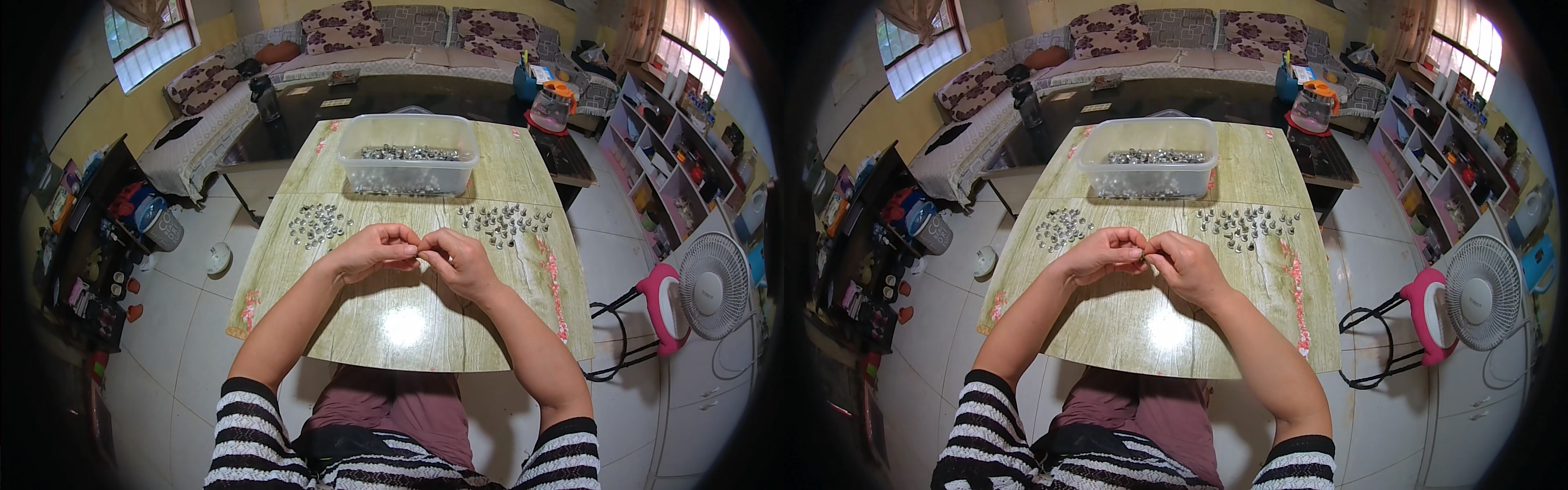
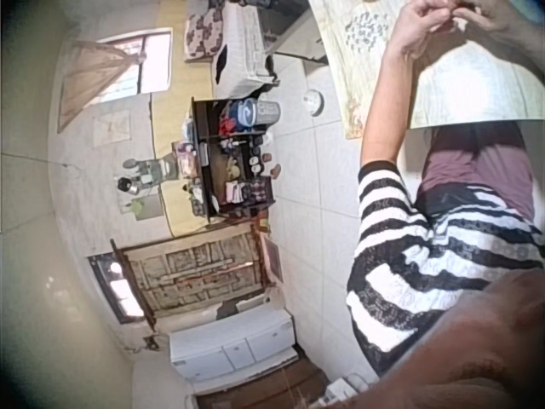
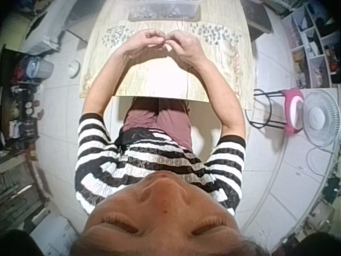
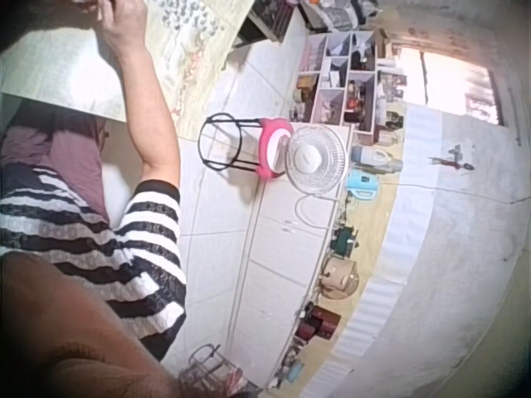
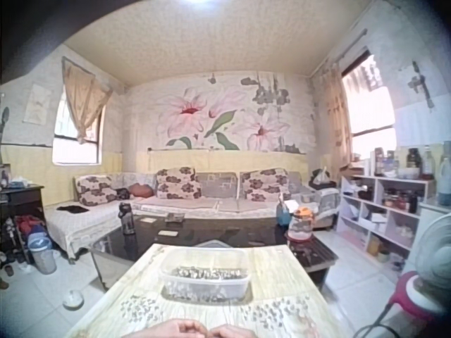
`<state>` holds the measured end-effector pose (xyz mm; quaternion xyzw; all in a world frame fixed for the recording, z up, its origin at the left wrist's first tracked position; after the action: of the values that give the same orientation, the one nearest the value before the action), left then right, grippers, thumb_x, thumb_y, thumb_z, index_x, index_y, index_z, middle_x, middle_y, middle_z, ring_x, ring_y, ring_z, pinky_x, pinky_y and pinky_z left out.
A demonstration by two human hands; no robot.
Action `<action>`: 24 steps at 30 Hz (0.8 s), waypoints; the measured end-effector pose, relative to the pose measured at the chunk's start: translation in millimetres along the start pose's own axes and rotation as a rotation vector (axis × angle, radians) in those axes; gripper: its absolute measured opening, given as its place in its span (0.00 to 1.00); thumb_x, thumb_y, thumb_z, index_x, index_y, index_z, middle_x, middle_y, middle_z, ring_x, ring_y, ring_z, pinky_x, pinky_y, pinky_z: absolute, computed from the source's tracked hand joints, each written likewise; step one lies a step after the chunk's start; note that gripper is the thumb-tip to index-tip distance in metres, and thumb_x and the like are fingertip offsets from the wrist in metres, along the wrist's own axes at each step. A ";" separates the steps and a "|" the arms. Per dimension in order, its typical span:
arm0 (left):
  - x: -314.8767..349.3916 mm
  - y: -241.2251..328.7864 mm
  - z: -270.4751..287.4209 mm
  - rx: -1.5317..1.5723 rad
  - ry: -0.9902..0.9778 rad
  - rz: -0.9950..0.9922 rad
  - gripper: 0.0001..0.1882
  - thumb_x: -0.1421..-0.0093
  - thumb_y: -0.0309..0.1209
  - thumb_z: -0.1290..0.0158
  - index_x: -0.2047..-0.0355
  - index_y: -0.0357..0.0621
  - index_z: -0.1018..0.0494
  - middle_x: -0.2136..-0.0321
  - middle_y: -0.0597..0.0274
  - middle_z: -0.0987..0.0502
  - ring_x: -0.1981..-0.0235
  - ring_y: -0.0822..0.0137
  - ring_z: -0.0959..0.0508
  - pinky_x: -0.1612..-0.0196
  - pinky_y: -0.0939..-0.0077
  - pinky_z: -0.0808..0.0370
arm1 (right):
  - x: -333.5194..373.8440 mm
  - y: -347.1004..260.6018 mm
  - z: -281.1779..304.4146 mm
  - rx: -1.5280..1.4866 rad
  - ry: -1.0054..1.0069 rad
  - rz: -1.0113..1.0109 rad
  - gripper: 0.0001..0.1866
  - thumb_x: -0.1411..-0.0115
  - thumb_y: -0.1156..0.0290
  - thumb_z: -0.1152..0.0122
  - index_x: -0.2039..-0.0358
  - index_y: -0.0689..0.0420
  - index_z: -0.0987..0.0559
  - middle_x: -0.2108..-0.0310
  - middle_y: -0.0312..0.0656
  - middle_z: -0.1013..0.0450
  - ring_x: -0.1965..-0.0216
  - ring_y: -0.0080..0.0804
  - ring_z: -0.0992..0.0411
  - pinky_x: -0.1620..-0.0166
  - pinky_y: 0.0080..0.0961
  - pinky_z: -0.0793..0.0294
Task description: The person threads small beads onto metal components by hand, repeatedly picking beads from a plastic container and securing them onto the metal pieces at a table.
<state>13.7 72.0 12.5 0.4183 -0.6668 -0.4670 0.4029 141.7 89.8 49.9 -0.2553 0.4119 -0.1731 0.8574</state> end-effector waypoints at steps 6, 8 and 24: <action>0.7 4.3 4.1 -0.021 0.067 -0.014 0.08 0.48 0.30 0.48 0.71 0.40 0.33 0.73 0.65 0.29 0.71 0.75 0.27 0.64 0.82 0.28 | 0.7 1.2 1.5 0.006 0.011 -0.006 0.04 0.52 0.76 0.44 0.74 0.60 0.28 0.77 0.41 0.31 0.77 0.32 0.31 0.73 0.22 0.32; 2.1 5.8 5.0 -0.045 0.100 -0.027 0.07 0.47 0.29 0.48 0.72 0.40 0.33 0.75 0.66 0.29 0.72 0.75 0.27 0.65 0.82 0.29 | 0.4 1.5 1.6 0.006 0.015 -0.016 0.04 0.51 0.74 0.45 0.74 0.59 0.28 0.77 0.41 0.31 0.76 0.34 0.31 0.73 0.24 0.32; 2.9 6.9 -3.1 -0.100 0.279 -0.142 0.07 0.49 0.27 0.47 0.74 0.37 0.33 0.78 0.63 0.28 0.76 0.75 0.27 0.69 0.85 0.28 | 0.8 2.5 6.4 0.087 0.099 -0.012 0.07 0.57 0.72 0.39 0.77 0.58 0.28 0.78 0.38 0.30 0.76 0.30 0.30 0.75 0.21 0.30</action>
<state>14.4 69.9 20.3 0.5048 -0.5490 -0.4642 0.4778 147.5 93.4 51.3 -0.2115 0.4446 -0.2082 0.8451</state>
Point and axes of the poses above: each hand's wrist, its own x-axis away from the middle knuckle, its own z-axis out of the back of the hand, y = z × x, the point moved 6 cm from there along -x, towards the middle knuckle
